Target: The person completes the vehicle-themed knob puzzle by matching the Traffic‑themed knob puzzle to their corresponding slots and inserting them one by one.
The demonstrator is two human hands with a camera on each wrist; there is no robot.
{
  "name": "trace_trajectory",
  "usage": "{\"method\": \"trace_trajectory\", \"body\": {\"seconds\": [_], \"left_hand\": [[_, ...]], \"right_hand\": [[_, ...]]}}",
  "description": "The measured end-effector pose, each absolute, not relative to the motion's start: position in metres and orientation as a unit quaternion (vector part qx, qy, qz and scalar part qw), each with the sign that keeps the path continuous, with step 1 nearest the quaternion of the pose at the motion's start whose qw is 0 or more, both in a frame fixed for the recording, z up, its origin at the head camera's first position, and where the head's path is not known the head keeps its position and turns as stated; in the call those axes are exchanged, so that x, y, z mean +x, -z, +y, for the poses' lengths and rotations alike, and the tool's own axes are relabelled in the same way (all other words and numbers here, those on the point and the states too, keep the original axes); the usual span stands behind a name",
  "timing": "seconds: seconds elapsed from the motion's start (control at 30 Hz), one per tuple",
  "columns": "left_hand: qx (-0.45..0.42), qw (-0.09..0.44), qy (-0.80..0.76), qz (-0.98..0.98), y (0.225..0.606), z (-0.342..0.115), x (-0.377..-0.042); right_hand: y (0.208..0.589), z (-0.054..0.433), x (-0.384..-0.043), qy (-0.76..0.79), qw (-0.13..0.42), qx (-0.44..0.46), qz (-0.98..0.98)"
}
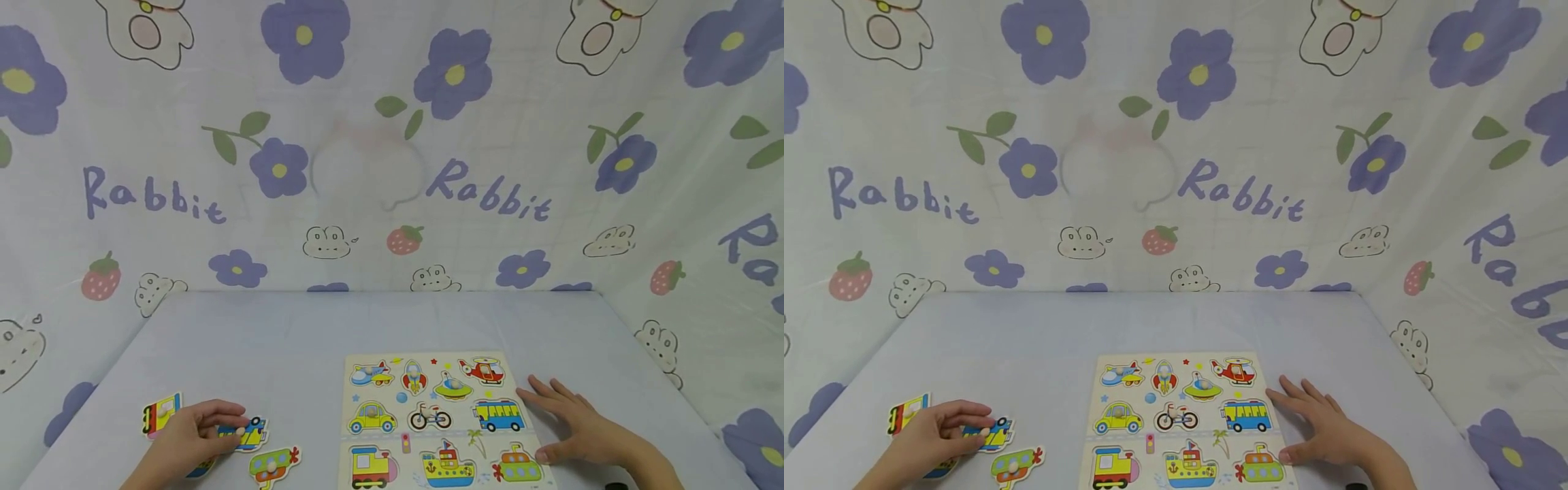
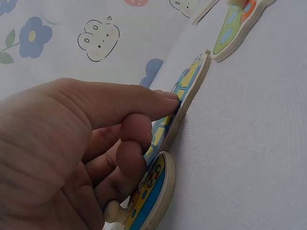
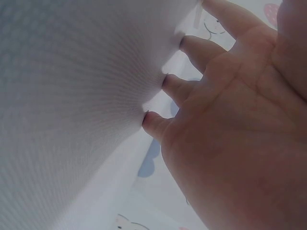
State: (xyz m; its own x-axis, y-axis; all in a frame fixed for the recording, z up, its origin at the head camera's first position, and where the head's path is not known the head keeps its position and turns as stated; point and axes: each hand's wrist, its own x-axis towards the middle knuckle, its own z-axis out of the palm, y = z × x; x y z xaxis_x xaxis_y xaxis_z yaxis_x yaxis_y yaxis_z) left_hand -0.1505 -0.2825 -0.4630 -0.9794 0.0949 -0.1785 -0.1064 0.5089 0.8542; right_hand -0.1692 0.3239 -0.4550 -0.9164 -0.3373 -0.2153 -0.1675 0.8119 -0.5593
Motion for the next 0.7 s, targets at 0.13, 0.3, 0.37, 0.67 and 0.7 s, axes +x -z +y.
{"method": "trace_trajectory", "body": {"seconds": [0.13, 0.3, 0.37, 0.67, 0.7], "left_hand": [[-0.002, 0.099, -0.495, 0.863, 0.4623, -0.2819, -0.1499], [-0.006, 0.094, -0.498, 0.862, 0.4623, -0.2817, -0.1488], [-0.008, 0.091, -0.5, 0.861, 0.4622, -0.2814, -0.1487], [-0.01, 0.075, -0.505, 0.86, 0.4629, -0.2776, -0.149], [-0.01, 0.073, -0.506, 0.86, 0.4633, -0.277, -0.1491]], "right_hand": [[0.4551, 0.3243, -0.1693, 0.277, 0.154, -0.135, 0.939], [0.4539, 0.3236, -0.1688, 0.274, 0.157, -0.135, 0.939], [0.4532, 0.323, -0.1687, 0.273, 0.159, -0.131, 0.94], [0.4526, 0.3241, -0.1683, 0.276, 0.159, -0.137, 0.938], [0.4522, 0.324, -0.1682, 0.275, 0.158, -0.138, 0.938]]}}
